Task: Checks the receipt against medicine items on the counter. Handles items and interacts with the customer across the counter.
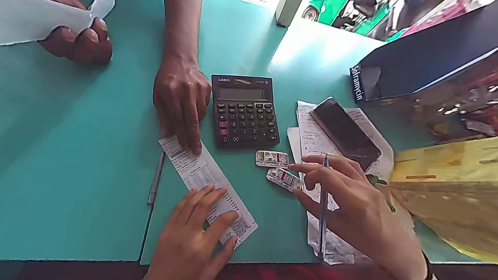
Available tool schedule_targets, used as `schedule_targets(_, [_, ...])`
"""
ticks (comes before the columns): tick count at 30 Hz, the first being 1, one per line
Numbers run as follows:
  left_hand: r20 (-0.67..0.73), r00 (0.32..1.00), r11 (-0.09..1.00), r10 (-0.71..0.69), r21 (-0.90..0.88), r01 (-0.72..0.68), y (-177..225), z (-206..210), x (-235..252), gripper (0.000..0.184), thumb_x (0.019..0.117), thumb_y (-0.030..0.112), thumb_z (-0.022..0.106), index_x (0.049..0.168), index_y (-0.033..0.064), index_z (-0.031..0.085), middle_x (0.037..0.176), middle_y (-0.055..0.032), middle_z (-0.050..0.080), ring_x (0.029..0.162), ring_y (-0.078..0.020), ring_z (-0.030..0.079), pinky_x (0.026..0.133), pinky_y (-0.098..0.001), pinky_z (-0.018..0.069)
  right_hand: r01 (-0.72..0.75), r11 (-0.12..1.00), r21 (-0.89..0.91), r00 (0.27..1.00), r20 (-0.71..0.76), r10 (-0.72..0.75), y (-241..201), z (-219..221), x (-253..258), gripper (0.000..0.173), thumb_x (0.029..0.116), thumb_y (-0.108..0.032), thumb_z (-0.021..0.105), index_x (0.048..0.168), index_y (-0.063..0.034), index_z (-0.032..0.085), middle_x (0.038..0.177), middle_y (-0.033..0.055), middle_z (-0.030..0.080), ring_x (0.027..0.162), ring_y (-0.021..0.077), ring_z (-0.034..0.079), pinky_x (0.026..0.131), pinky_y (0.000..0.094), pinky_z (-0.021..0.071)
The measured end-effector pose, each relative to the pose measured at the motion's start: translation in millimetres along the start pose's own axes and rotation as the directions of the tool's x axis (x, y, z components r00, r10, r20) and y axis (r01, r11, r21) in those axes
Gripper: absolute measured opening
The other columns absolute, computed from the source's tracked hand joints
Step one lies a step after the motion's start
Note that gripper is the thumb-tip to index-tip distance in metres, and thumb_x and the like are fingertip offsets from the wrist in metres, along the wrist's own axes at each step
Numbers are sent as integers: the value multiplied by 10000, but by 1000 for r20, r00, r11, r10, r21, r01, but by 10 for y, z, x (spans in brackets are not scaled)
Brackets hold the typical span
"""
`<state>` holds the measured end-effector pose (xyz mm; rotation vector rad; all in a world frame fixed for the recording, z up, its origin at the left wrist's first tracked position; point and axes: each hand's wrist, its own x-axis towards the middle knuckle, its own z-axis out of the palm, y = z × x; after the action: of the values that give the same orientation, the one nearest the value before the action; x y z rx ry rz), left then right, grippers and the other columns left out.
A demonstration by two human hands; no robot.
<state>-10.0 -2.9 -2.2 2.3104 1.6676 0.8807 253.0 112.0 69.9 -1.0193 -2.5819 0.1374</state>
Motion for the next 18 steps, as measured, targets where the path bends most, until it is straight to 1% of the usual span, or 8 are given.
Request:
schedule_targets(5, [-53,997,998,-53,10,54,37,26,23,307,1039,465,484,1208,246,618,1438,-98,571,1442,-258,435,1197,-456,292,60,996,-61,998,2,-60,108,105,-24,224,1014,-326,564,959,-129,653,1140,52,751,1190,285,647,1020,518,420])
schedule_targets(8, [-268,953,989,-141,-82,124,66,46,14,357,1034,488,506,1268,230,585,1493,1,523,1480,-164,377,1235,-437,250,34,999,-21,996,-83,-36,119,110,-38,283,1033,-376,543,960,-124,651,1140,57,757,1156,276,663,1013,505,424])
schedule_targets(9, [-372,913,983,-170,-131,129,63,38,-6,369,1028,497,516,1284,241,584,1477,64,530,1464,-116,392,1238,-415,263,22,1000,10,993,-120,-21,116,95,-52,304,1050,-392,523,966,-121,631,1125,57,758,1144,260,661,1029,484,411])
schedule_targets(11, [-584,792,975,-178,-215,60,33,13,-54,366,1027,478,527,1337,288,566,1411,159,576,1383,-71,492,1204,-382,358,11,996,90,979,-205,8,121,57,-89,322,1074,-416,481,1008,-127,607,1065,44,756,1127,196,653,1068,419,370])
schedule_targets(14, [-744,659,975,-112,-210,-71,-1,-16,-106,368,1048,468,476,1396,353,507,1368,199,603,1276,-54,582,1096,-309,468,79,978,193,945,-327,-12,144,-22,-142,362,1100,-417,385,1019,-141,605,933,15,724,1014,110,654,1107,356,340])
schedule_targets(16, [-769,634,967,-84,-217,-134,7,-24,-140,393,1055,471,470,1431,359,492,1326,189,632,1170,-35,639,983,-241,531,138,975,174,926,-373,-64,125,-79,-174,371,1108,-412,348,975,-147,570,850,6,691,944,91,662,1121,337,342])
schedule_targets(17, [-762,642,952,-87,-253,-171,17,-34,-160,361,1061,461,468,1404,359,519,1253,193,665,1091,-17,666,928,-213,550,162,978,134,916,-390,-99,102,-98,-181,364,1110,-394,347,957,-140,559,813,17,677,914,109,662,1124,342,336])
schedule_targets(18, [-747,658,935,-93,-293,-200,29,-49,-193,300,1072,448,456,1324,338,577,1115,191,705,985,2,688,871,-191,559,182,980,85,904,-407,-132,76,-105,-181,355,1111,-373,351,946,-131,551,777,32,664,879,135,657,1117,353,331])
